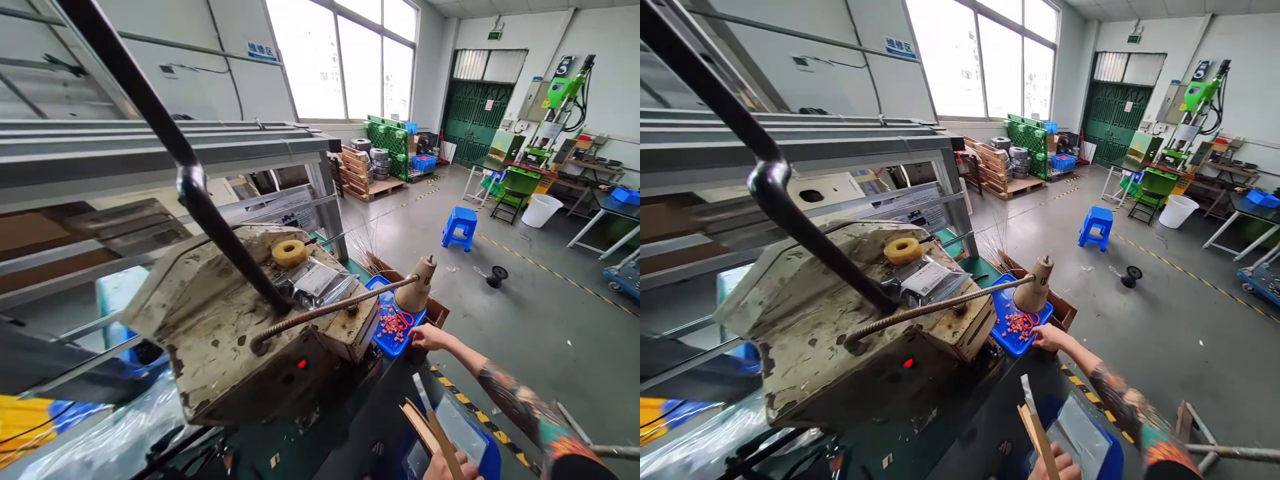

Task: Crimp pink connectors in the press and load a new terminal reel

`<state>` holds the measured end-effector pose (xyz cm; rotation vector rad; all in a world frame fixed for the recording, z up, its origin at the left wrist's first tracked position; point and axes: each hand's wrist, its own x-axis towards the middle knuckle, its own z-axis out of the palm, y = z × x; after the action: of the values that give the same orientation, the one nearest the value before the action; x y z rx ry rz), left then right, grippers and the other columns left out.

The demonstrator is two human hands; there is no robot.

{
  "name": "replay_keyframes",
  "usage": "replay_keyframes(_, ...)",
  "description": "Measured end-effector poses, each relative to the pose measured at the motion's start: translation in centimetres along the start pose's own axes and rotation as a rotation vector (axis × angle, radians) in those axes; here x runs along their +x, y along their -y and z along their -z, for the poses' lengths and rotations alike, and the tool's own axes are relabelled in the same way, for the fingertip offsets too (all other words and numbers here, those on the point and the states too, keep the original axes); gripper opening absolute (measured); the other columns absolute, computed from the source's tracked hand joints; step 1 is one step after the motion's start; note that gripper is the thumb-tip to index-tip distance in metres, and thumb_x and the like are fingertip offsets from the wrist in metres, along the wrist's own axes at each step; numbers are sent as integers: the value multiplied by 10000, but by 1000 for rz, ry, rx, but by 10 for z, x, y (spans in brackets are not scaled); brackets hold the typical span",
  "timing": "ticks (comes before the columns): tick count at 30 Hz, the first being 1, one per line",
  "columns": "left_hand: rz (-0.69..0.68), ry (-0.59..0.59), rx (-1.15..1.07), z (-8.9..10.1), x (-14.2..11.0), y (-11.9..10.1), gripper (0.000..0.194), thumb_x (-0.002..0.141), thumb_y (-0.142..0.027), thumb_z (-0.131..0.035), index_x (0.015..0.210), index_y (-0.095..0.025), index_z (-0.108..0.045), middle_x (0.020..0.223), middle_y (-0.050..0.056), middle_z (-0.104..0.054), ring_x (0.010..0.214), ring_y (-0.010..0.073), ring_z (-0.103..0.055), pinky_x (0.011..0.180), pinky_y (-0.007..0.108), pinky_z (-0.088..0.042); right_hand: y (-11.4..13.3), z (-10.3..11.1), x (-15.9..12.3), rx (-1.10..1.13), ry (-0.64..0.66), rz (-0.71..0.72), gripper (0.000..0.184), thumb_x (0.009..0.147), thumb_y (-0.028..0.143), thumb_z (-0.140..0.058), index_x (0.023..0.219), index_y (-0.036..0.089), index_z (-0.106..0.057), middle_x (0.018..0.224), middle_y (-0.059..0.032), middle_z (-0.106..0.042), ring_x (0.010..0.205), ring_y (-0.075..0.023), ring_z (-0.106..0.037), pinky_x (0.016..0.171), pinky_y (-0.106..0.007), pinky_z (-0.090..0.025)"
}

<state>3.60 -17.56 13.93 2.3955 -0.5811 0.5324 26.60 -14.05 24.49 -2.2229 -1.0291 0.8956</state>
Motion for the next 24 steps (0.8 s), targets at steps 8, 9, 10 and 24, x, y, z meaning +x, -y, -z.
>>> replay_keyframes(8, -160, -17, -19, 12, 35, -16, 234, 987, -201, -515, 768, -224, -595, 641, 4, -644, 602, 175, -615, 650, 327, -446, -44, -5, -313, 339, -17, -246, 528, 798, 562, -767, 1200, 227, -693, 1154, -90, -788, 1006, -274, -752, 849, -357, -609)
replay_keyframes(9, -160, -3, -33, 12, 41, -18, 256, 1005, -190, -485, 777, -221, -599, 655, 8, -650, 622, 178, -624, 672, 326, -454, -46, -21, -347, 377, -65, -289, 603, 758, 550, -803, 1263, 249, -670, 1253, -107, -760, 1114, -298, -735, 896, -370, -609)
replay_keyframes(10, -160, 12, -47, 12, 47, -21, 279, 1022, -191, -456, 788, -219, -605, 669, 13, -657, 643, 184, -633, 696, 328, -465, -48, -40, -374, 409, -140, -350, 683, 665, 507, -880, 1273, 273, -673, 1295, -113, -746, 1170, -321, -720, 936, -387, -606)
replay_keyframes(24, 443, -6, -27, 44, 60, -32, 532, 1098, -328, -186, 1119, -233, -709, 1025, 68, -802, 989, 215, -748, 906, 333, -586, -141, -173, -486, -91, -771, -409, 372, 920, 482, -607, 1135, 207, -734, 999, -130, -831, 910, -347, -812, 746, -404, -646)
